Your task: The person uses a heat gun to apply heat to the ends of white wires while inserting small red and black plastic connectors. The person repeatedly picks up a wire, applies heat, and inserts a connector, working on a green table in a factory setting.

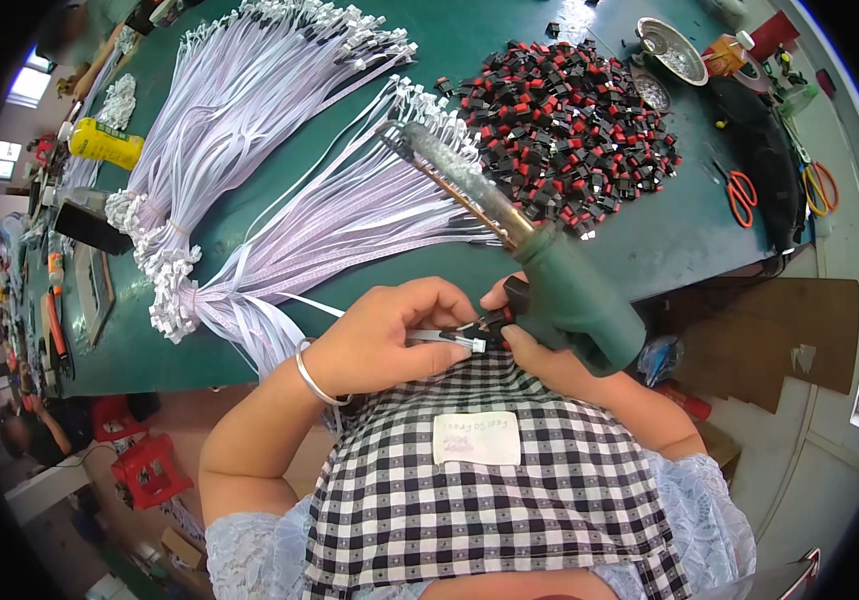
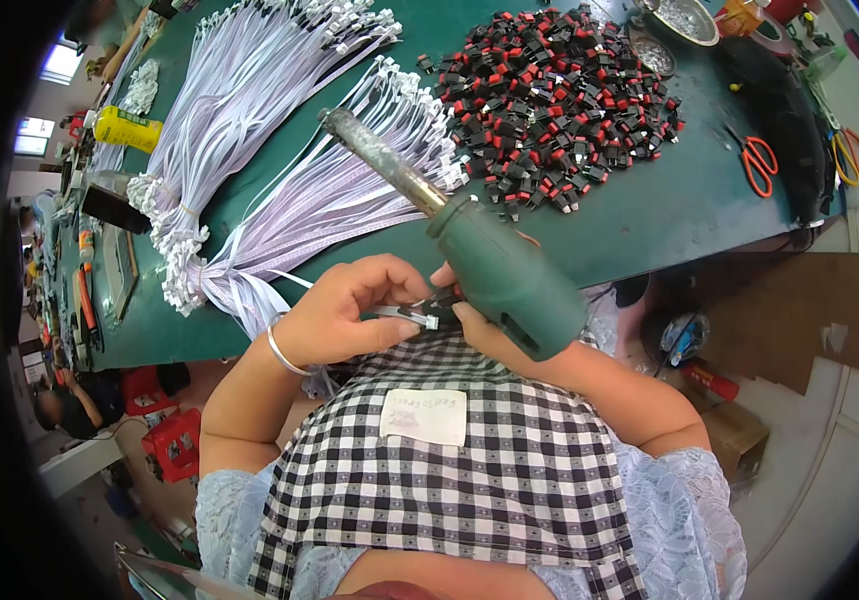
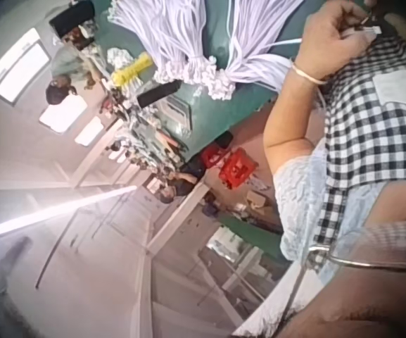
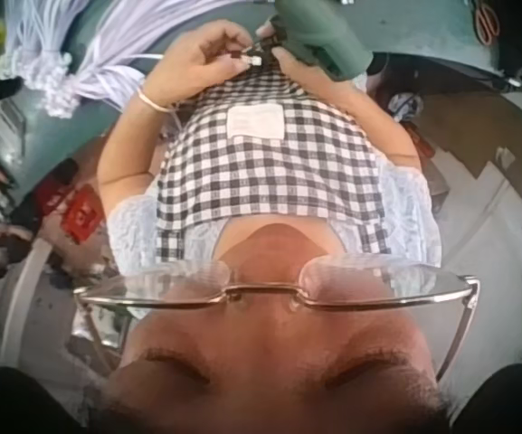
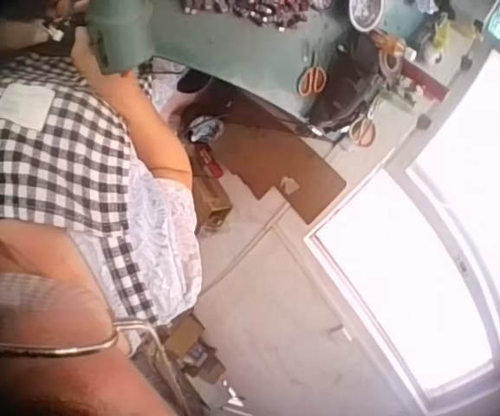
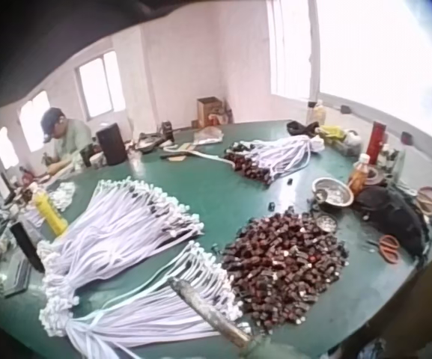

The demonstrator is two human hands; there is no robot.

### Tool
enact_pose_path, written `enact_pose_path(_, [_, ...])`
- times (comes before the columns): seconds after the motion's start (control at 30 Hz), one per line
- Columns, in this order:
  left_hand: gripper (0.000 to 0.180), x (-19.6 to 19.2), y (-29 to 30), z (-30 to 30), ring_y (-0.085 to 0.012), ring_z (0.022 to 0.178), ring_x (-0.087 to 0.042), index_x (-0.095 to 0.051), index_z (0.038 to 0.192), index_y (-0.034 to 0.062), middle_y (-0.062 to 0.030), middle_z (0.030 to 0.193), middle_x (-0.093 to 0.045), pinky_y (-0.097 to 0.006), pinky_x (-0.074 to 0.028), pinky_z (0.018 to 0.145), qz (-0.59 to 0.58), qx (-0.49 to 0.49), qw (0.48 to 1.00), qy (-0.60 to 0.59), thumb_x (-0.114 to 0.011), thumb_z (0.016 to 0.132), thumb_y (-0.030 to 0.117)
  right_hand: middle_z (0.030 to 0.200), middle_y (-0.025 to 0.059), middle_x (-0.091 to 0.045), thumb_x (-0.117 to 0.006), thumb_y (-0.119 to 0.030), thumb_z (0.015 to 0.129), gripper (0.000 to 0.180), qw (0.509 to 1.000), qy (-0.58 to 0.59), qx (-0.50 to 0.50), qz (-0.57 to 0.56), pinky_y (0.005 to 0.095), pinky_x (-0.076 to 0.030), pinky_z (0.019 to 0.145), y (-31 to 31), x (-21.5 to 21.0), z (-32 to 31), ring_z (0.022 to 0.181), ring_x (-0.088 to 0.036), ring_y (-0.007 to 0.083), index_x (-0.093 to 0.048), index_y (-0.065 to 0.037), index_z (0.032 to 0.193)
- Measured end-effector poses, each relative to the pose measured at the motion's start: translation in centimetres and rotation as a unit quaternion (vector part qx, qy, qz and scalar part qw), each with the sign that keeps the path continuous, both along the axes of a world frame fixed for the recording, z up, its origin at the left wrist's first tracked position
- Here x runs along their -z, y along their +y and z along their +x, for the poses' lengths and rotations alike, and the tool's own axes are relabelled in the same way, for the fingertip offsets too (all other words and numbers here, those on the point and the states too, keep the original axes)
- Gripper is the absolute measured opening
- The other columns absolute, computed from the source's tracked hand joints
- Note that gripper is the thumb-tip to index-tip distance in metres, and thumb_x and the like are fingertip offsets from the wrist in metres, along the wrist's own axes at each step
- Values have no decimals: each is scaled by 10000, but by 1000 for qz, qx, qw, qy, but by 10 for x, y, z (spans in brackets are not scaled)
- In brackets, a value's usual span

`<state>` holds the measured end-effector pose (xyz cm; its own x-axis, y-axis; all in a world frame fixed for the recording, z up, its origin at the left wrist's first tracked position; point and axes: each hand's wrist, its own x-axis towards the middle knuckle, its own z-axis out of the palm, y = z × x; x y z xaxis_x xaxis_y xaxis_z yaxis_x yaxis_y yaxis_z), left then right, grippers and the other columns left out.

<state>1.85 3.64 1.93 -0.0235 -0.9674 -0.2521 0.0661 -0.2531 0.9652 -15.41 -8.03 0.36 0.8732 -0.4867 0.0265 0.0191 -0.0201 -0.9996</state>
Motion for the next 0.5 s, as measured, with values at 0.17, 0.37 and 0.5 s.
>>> enact_pose_path(0.17, [237, 3, 2, -3, -101, 794, -536, -487, 899, 30, -52, 873, -545, -252, -463, 683, 57, -34, 998, -6, -638, 718, 1, 956, 38, -541, -546, 43, 745, 339, 1000, 5, 7, -10, 241, -438, 757, -1, -1, 1, 855, -511, 93, -506, -38, 1072])
enact_pose_path(0.37, [284, 3, -2, -6, -204, 738, -547, -508, 847, 45, -82, 867, -524, -279, -481, 604, -165, -12, 937, -309, -686, 635, -19, 958, 30, -536, -541, 40, 752, 327, 999, 6, 26, 23, 236, -437, 750, 1, 7, 0, 850, -501, 82, -505, -35, 1068])
enact_pose_path(0.5, [264, 8, 0, -7, -251, 672, -554, -549, 822, 39, -100, 853, -536, -289, -473, 556, -268, -24, 853, -447, -685, 605, -26, 956, 30, -536, -536, 37, 757, 309, 999, 14, 35, 34, 238, -441, 748, 0, 9, -1, 848, -503, 81, -506, -30, 1057])
